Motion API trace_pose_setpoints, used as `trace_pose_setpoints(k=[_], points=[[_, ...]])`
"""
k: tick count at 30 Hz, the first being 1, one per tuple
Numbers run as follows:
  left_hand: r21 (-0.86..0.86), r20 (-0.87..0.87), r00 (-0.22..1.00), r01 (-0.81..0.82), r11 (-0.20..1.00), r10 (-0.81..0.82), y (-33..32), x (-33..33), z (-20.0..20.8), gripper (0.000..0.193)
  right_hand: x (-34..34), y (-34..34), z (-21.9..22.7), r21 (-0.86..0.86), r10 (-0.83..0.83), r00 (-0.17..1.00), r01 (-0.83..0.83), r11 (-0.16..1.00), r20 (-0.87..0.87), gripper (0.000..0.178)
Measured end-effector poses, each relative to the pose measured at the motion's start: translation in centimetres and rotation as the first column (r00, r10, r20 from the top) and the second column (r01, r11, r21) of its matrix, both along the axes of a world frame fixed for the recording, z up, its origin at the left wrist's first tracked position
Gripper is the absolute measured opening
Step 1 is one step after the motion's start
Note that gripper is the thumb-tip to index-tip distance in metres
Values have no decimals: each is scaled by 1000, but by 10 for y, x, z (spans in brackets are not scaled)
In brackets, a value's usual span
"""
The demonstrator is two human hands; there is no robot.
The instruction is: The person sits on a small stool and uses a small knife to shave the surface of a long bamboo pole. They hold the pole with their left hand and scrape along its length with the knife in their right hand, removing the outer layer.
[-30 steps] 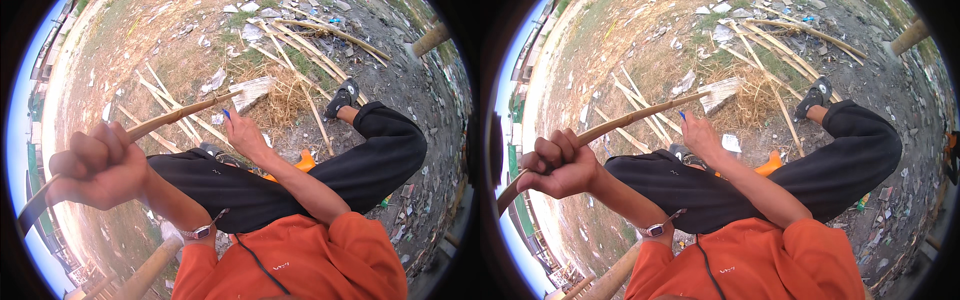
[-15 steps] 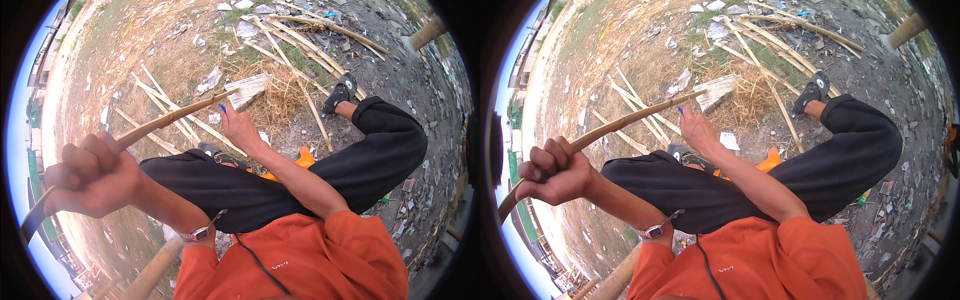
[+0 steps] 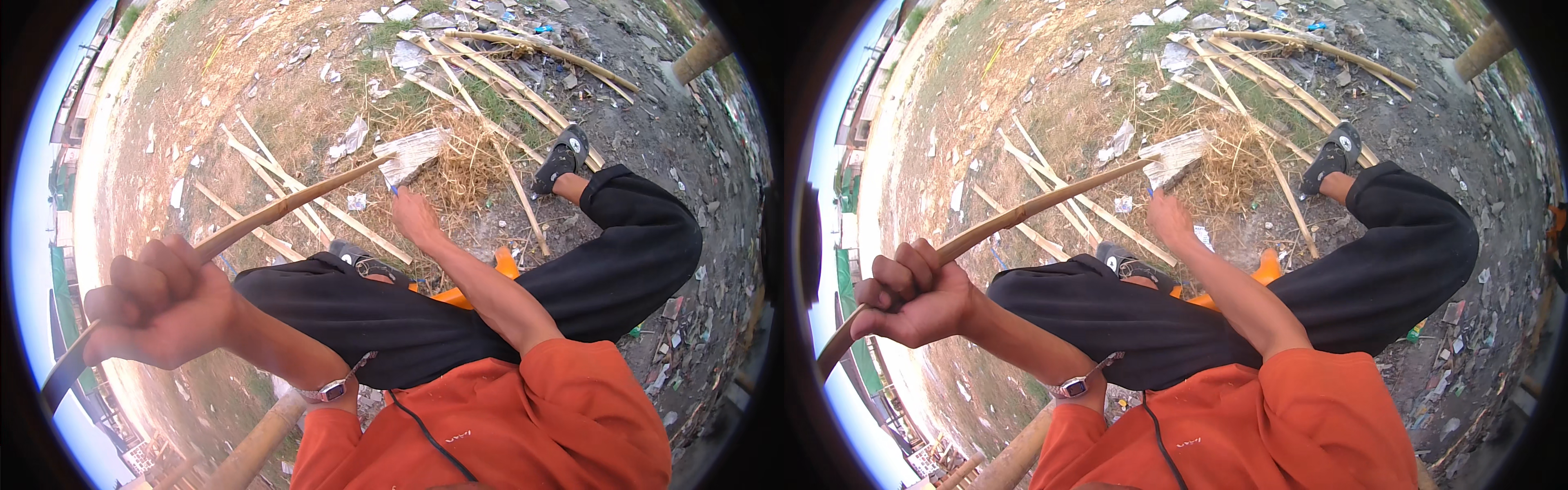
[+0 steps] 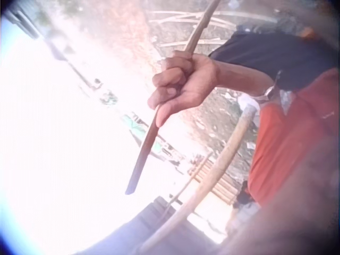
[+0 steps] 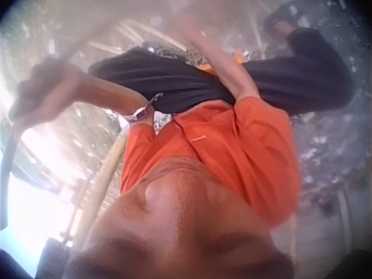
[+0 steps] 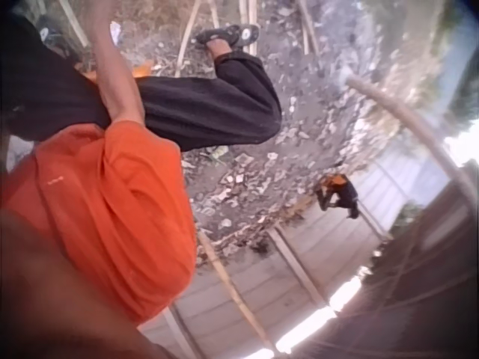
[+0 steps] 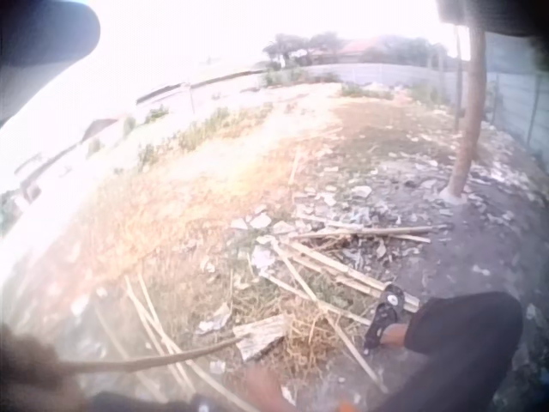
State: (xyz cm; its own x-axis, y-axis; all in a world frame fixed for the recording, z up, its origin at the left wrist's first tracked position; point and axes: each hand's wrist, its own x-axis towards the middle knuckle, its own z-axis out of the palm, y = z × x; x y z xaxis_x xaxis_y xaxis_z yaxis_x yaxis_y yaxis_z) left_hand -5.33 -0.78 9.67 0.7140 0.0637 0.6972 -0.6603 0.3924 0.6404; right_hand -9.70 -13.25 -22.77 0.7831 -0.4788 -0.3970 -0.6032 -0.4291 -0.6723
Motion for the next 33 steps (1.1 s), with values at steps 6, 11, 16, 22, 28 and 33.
trace_pose_setpoints(k=[6,11,16,22,28,33], points=[[-7,-17,997,-73,997,73,5,9,0,49,-15,0,11,44,-148,988,150,988,-50,25],[1,-30,999,-31,1000,32,14,14,0,50,-2,7,64,45,-19,956,6,999,294,26],[-10,-14,1000,28,1000,-28,7,15,1,51,34,-18,-1,-83,-3,988,16,996,154,26],[-44,5,995,100,994,-100,11,12,0,51,27,-28,-17,-110,38,995,-27,994,95,26],[-27,97,954,286,958,-283,20,17,-3,46,47,-11,-2,-195,94,987,-68,978,128,16],[-50,39,983,180,982,-178,16,14,-3,47,50,-43,-70,-416,185,981,-141,899,67,14]])
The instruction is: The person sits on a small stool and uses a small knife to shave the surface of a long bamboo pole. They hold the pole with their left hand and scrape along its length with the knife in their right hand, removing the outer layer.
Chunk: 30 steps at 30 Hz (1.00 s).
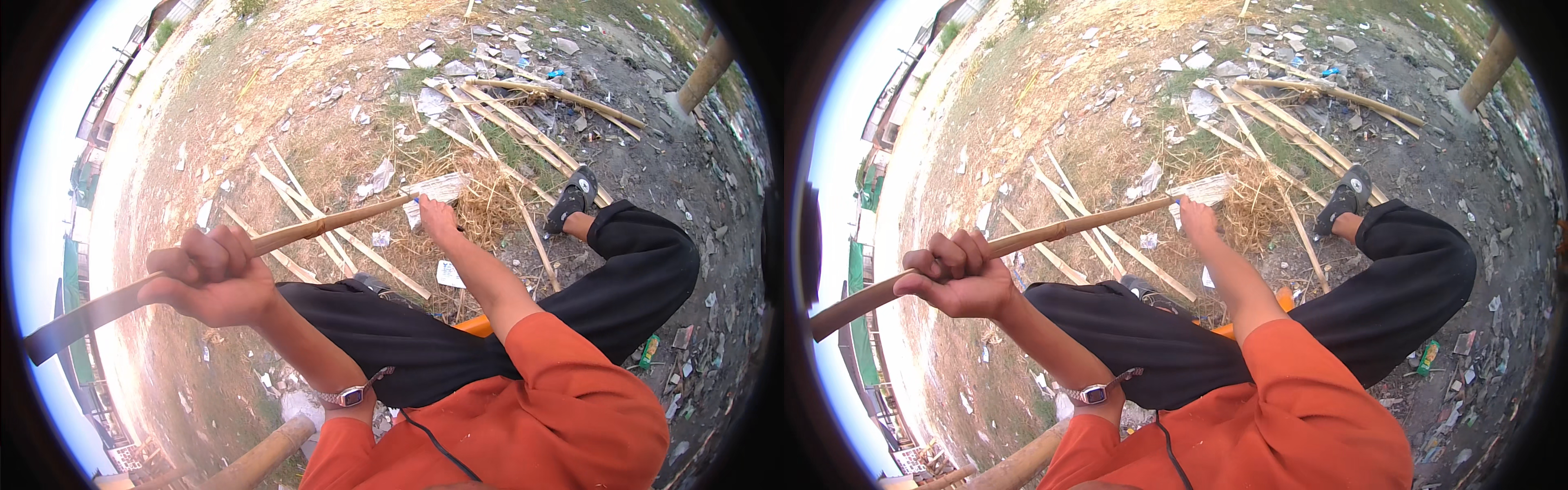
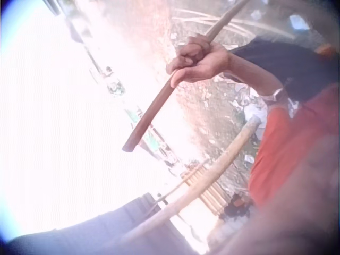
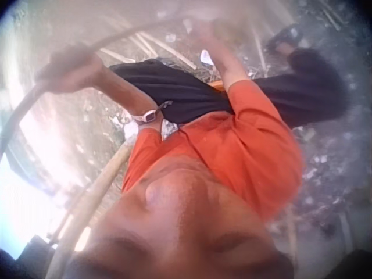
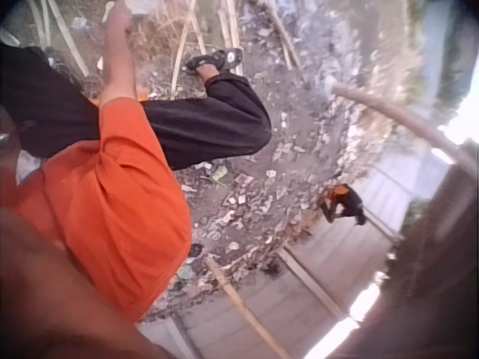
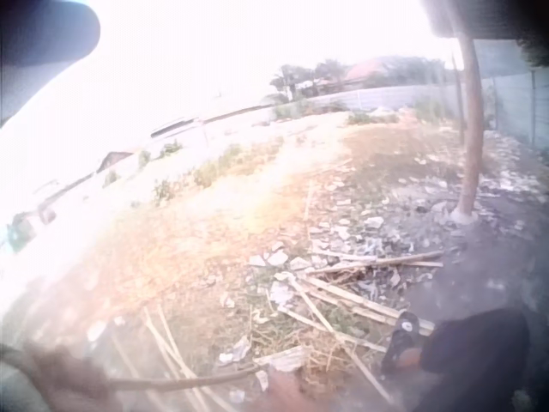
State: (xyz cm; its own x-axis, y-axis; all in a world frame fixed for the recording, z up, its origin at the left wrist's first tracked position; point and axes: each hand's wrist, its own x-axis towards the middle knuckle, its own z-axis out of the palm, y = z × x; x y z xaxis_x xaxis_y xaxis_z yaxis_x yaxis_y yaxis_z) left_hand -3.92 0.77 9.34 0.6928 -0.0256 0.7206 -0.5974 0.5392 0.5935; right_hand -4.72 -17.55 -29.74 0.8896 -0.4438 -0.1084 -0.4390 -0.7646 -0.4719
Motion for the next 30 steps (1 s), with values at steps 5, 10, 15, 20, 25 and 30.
trace_pose_setpoints(k=[5,10,15,20,25,30], points=[[-42,-70,995,-78,996,75,-16,0,3,47,-19,-70,-76,-669,-554,726,175,723,-409,15],[-39,-84,974,-212,977,208,14,5,1,50,-73,-85,-44,27,-260,888,291,956,-378,28],[-7,-48,987,-151,989,150,-3,3,3,49,-69,-37,70,342,-281,951,308,888,-129,33],[35,16,993,-118,992,118,-10,-5,2,48,-91,49,260,549,-110,926,-117,828,362,23],[58,12,964,-266,962,266,-24,-18,5,51,-97,86,290,453,-64,864,-197,869,499,17],[51,17,976,-216,975,215,-22,-20,2,51,-98,86,291,398,-49,880,-164,902,473,14]])
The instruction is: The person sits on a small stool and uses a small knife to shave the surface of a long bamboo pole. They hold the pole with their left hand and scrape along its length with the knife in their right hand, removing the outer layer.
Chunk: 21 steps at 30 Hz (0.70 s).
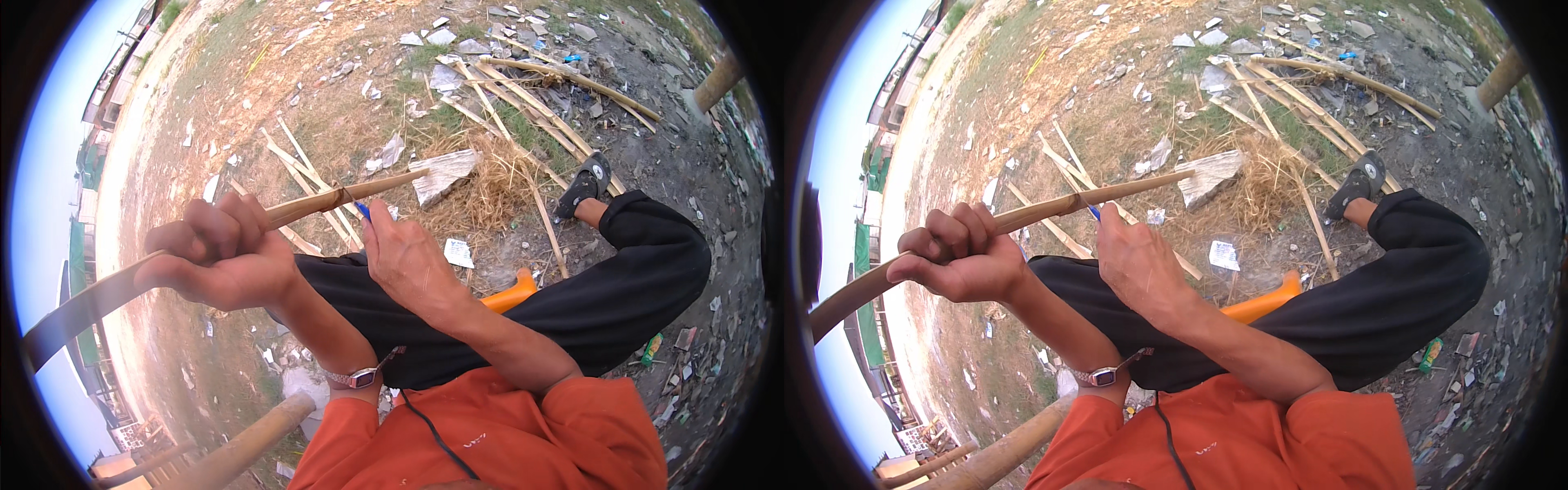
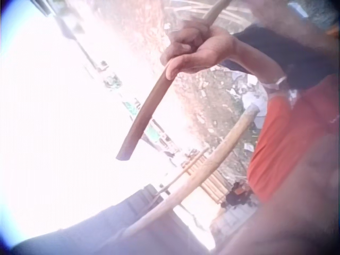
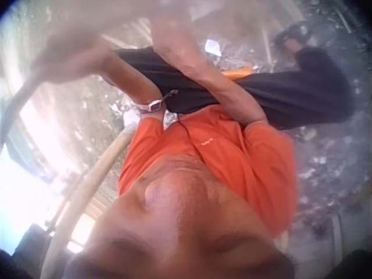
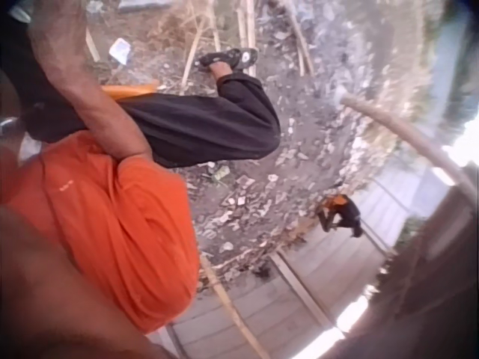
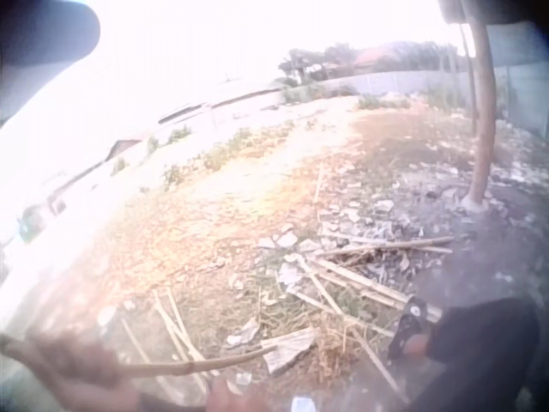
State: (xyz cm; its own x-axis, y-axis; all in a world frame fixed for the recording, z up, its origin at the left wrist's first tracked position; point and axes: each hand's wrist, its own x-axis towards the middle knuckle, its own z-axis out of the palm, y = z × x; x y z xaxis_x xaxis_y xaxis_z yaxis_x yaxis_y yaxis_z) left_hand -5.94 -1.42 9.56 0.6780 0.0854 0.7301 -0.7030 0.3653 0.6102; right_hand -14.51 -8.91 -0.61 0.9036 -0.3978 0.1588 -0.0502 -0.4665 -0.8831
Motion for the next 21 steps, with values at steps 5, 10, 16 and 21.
trace_pose_setpoints(k=[5,10,16,21], points=[[4,3,1000,9,1000,-9,1,-1,-2,51,2,-4,3,51,74,994,-70,996,-84,13],[-34,8,1000,8,999,-8,12,10,-2,50,10,-5,6,-43,115,984,-122,992,-133,12],[-36,4,997,82,996,-82,13,4,1,50,7,-41,-107,-154,-91,960,50,987,-266,18],[15,48,990,135,991,-136,2,-1,-4,51,-10,-12,-20,43,13,991,-7,999,-132,19]])
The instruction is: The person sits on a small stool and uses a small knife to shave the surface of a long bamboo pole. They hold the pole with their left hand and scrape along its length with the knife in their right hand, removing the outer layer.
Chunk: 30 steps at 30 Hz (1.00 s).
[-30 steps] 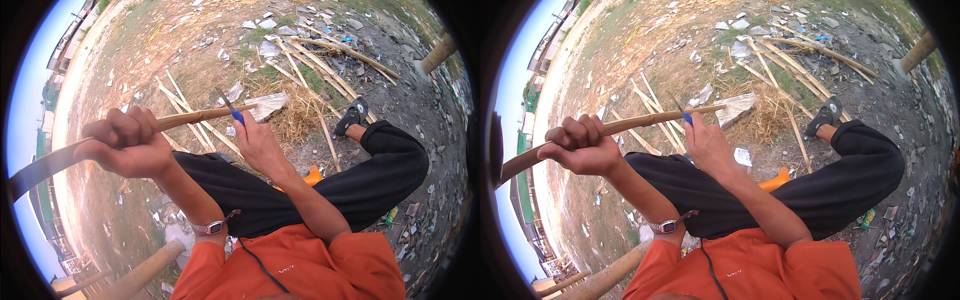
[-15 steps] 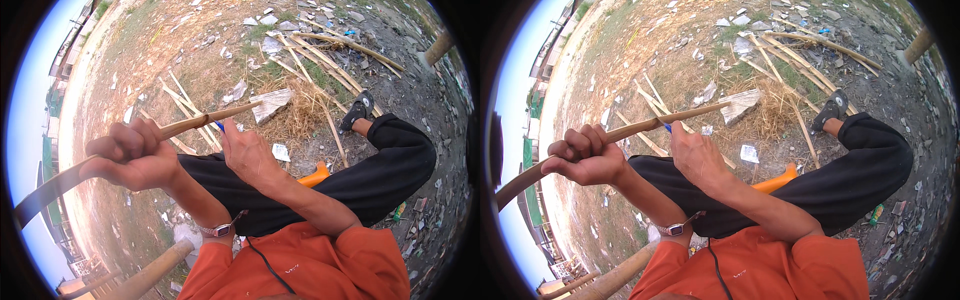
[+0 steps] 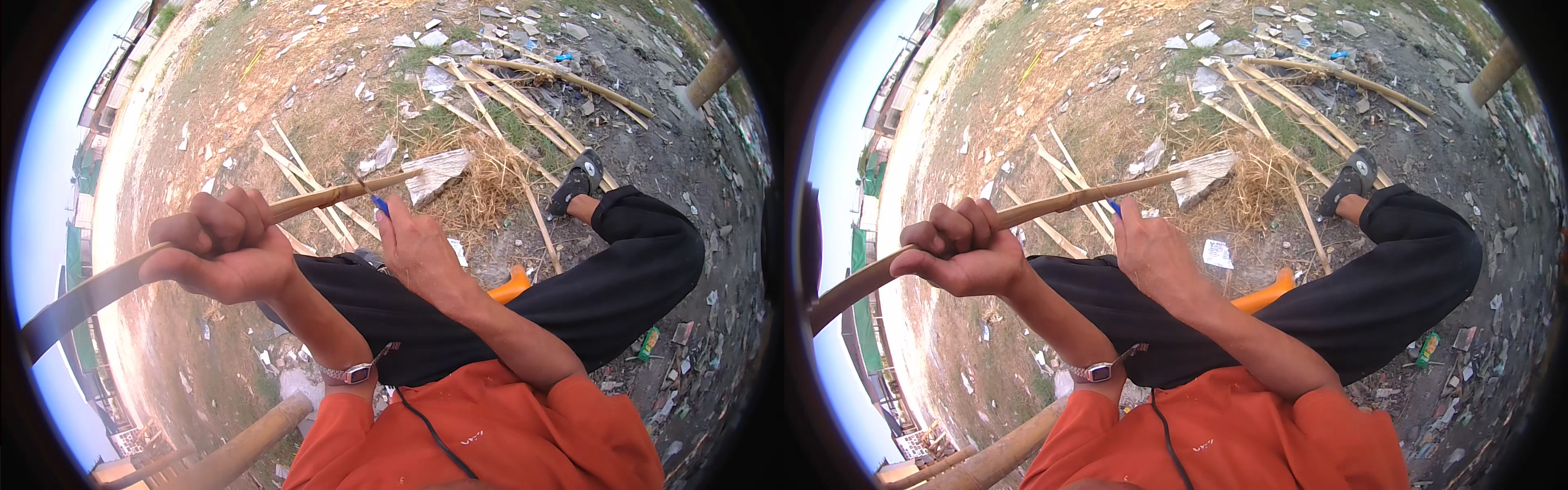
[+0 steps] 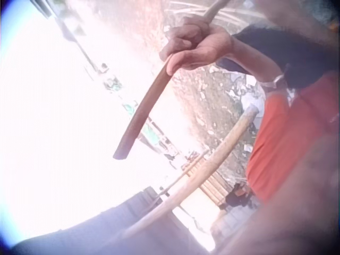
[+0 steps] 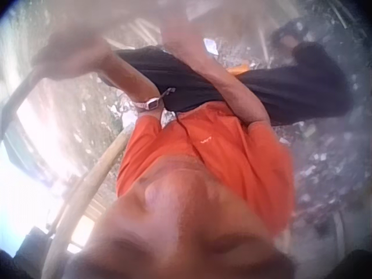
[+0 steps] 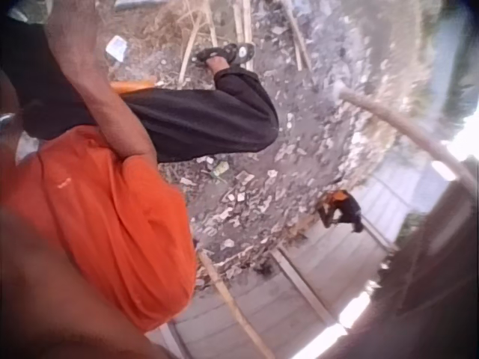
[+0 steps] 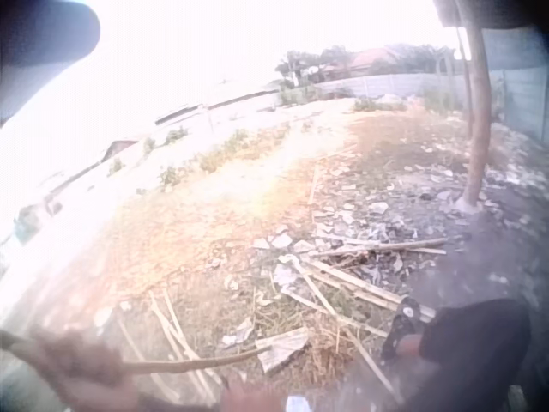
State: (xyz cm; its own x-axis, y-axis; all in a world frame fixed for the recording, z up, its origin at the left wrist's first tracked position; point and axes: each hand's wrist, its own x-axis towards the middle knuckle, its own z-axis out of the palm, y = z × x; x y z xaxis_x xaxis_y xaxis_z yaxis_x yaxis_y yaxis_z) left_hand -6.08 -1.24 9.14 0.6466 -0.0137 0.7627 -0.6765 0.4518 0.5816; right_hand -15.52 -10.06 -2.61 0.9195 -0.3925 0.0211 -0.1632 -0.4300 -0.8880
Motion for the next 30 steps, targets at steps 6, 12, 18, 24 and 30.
trace_pose_setpoints(k=[6,12,18,24,30], points=[[-25,-35,999,-42,999,41,-1,0,3,51,19,-1,-43,-127,-103,995,102,987,3,18],[-38,2,998,69,997,-69,1,2,-1,48,13,4,-45,-53,-28,999,29,998,23,18],[-40,5,994,113,993,-113,6,5,-1,49,14,-9,-19,-24,63,993,-65,998,-97,23],[-5,-25,998,-52,999,52,6,3,2,50,27,-18,-59,-58,4,975,-17,998,-222,23],[-31,64,951,305,952,-303,20,14,-4,48,23,-2,-46,-128,10,997,-20,992,-77,17]])
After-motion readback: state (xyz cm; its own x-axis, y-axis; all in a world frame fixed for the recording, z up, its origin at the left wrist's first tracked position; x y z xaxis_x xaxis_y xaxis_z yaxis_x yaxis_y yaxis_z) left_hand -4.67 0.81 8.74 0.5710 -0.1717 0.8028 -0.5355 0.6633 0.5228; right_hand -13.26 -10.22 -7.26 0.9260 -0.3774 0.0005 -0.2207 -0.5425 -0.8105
